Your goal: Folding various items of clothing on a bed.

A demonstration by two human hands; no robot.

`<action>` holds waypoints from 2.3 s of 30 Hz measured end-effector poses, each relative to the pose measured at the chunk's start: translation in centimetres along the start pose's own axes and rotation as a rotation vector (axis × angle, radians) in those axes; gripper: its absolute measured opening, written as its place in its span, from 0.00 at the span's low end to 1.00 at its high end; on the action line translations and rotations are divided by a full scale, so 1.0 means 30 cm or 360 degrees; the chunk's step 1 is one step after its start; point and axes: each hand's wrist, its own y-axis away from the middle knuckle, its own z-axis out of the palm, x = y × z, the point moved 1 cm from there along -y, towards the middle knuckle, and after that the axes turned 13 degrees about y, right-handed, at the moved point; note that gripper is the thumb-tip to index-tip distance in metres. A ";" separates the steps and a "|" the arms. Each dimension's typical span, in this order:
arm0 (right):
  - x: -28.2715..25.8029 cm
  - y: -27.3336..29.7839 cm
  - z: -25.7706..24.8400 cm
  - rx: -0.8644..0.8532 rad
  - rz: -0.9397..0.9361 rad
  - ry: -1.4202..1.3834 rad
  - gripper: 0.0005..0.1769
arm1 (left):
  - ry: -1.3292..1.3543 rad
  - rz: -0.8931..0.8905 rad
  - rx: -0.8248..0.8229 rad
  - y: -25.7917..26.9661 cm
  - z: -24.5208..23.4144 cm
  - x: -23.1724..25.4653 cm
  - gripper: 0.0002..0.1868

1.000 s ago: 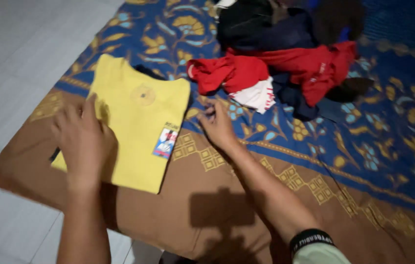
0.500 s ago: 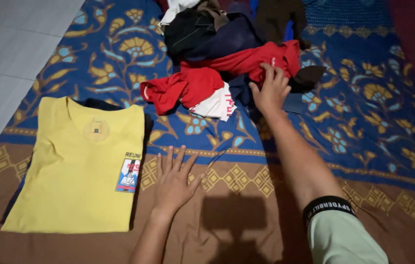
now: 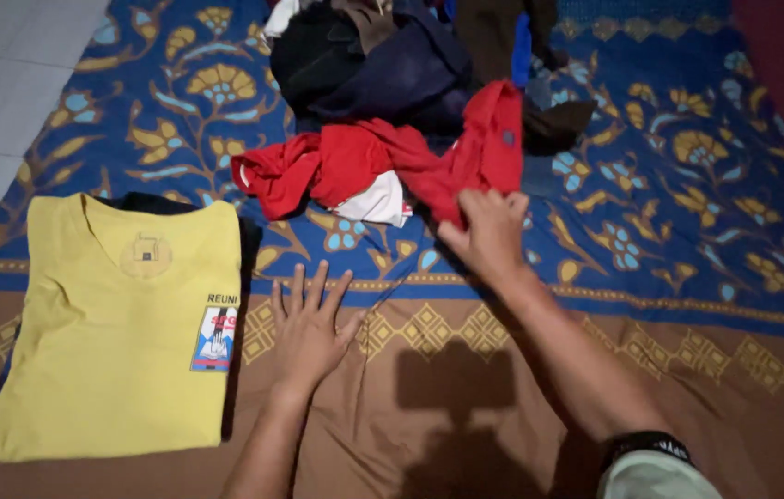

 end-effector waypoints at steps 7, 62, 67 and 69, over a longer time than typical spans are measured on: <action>-0.191 0.345 -0.117 -0.0341 -0.0212 -0.0518 0.15 | 0.0055 0.0024 0.0010 -0.008 -0.029 0.040 0.42; 0.056 0.255 -0.758 -0.0187 0.0332 -0.2590 0.34 | 0.1810 0.0474 -0.0067 -0.201 -0.267 0.691 0.15; 0.123 0.359 -0.515 -0.0430 0.0097 -0.1766 0.44 | 0.1809 0.0568 0.0095 -0.249 -0.383 0.718 0.14; 0.148 0.450 -0.327 -0.1138 0.0825 -0.2204 0.39 | 0.1749 0.0615 0.0135 -0.254 -0.407 0.711 0.13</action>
